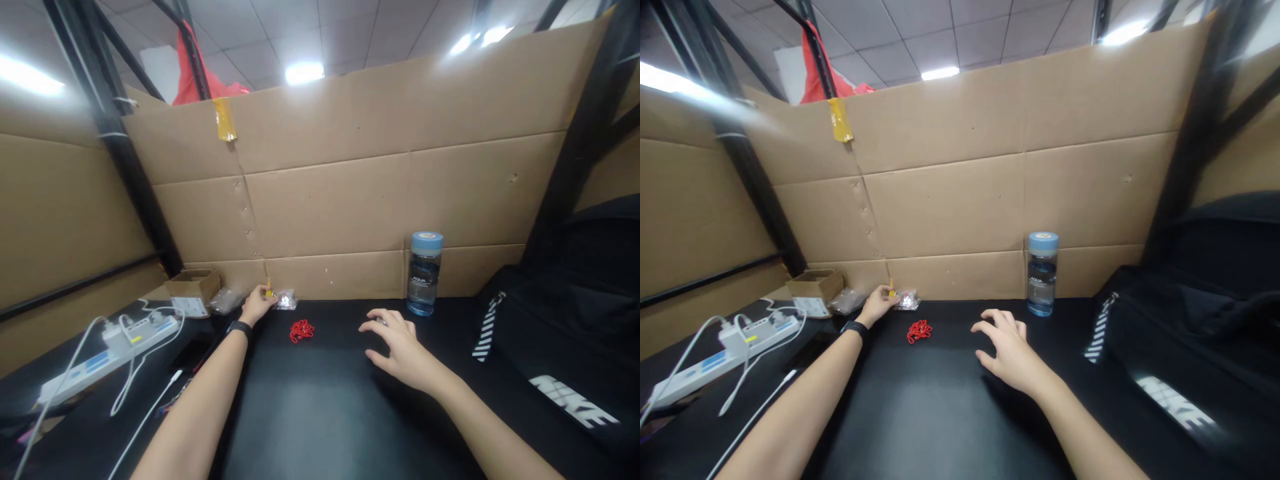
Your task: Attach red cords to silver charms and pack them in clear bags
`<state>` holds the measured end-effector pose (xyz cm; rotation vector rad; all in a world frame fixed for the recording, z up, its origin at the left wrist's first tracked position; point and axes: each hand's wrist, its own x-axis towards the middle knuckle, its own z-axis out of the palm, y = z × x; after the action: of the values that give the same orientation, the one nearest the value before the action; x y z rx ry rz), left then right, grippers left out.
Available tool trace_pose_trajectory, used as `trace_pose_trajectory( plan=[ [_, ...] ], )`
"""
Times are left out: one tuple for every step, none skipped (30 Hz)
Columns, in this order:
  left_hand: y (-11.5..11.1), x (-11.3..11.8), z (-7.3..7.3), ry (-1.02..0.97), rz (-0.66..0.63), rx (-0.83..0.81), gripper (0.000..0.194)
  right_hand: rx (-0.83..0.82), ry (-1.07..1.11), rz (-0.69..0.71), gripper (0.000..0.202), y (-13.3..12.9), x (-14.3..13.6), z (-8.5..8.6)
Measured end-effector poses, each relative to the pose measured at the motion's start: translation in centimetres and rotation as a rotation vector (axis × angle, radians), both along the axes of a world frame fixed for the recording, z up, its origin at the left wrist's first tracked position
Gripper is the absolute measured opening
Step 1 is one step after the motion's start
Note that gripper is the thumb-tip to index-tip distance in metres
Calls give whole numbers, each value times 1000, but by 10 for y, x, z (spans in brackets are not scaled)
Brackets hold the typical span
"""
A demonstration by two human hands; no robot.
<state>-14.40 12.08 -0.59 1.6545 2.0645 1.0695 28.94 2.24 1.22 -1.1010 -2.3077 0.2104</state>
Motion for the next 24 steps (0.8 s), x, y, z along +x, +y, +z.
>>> trace_pose_trajectory(
  plan=[
    [-1, -1, -1, 27, 12, 0, 47, -1, -6, -1, 32, 0, 0, 0],
    [-2, -3, -1, 50, 19, 3, 42, -4, -12, 0, 31, 0, 0, -1],
    [-3, -4, -1, 71, 16, 5, 37, -8, -18, 2, 29, 0, -1, 0],
    [-5, -5, 0, 93, -3, 3, 33, -11, -22, 2, 28, -1, -1, 0],
    [-7, -6, 1, 114, -32, 0, 30, -13, -26, 0, 28, -1, -1, 0],
    [-9, -7, 2, 134, -68, -3, 29, -15, -30, -3, 27, -1, -2, 0],
    [-12, -8, 3, 149, -106, -5, 29, -17, -33, -9, 26, -1, -2, 0],
    [-16, -9, 4, 168, -147, -8, 30, -18, -36, -15, 26, 0, -2, 0],
    [-19, -9, 4, 197, -184, -10, 31, -21, -39, -22, 26, 0, -2, 0],
    [-22, -9, 2, 239, -211, -11, 32, -25, -42, -27, 26, 1, -2, -1],
    [-25, -9, 0, 290, -222, -10, 33, -29, -45, -29, 25, 1, -2, -1],
    [-28, -9, -3, 342, -216, -1, 35, -34, -46, -27, 24, 1, -2, 0],
    [-30, -8, -7, 388, -193, 17, 36, -37, -46, -22, 23, 1, -2, 0],
    [-31, -7, -11, 424, -164, 44, 37, -38, -46, -16, 22, 1, -3, 1],
    [-33, -5, -14, 446, -139, 75, 37, -36, -44, -12, 21, 1, -3, 2],
    [-34, -3, -17, 465, -126, 106, 37, -34, -43, -11, 20, 1, -3, 3],
    [-36, -1, -18, 485, -120, 136, 37, -31, -41, -15, 20, 1, -3, 3],
    [-38, 1, -17, 511, -115, 163, 36, -29, -40, -24, 20, 2, -2, 3],
    [-41, 3, -15, 540, -105, 187, 34, -28, -38, -36, 20, 3, -1, 3],
    [-44, 3, -11, 567, -81, 214, 31, -28, -36, -48, 20, 5, 0, 2],
    [-48, 3, -5, 590, -42, 249, 28, -30, -35, -61, 19, 8, 2, 1],
    [-52, 1, 1, 609, 8, 290, 26, -35, -37, -73, 19, 11, 5, -1],
    [-57, -3, 8, 620, 74, 336, 25, -41, -40, -87, 18, 15, 8, -2],
    [-61, -9, 14, 621, 156, 381, 25, -47, -45, -101, 18, 18, 11, -3]
  ],
)
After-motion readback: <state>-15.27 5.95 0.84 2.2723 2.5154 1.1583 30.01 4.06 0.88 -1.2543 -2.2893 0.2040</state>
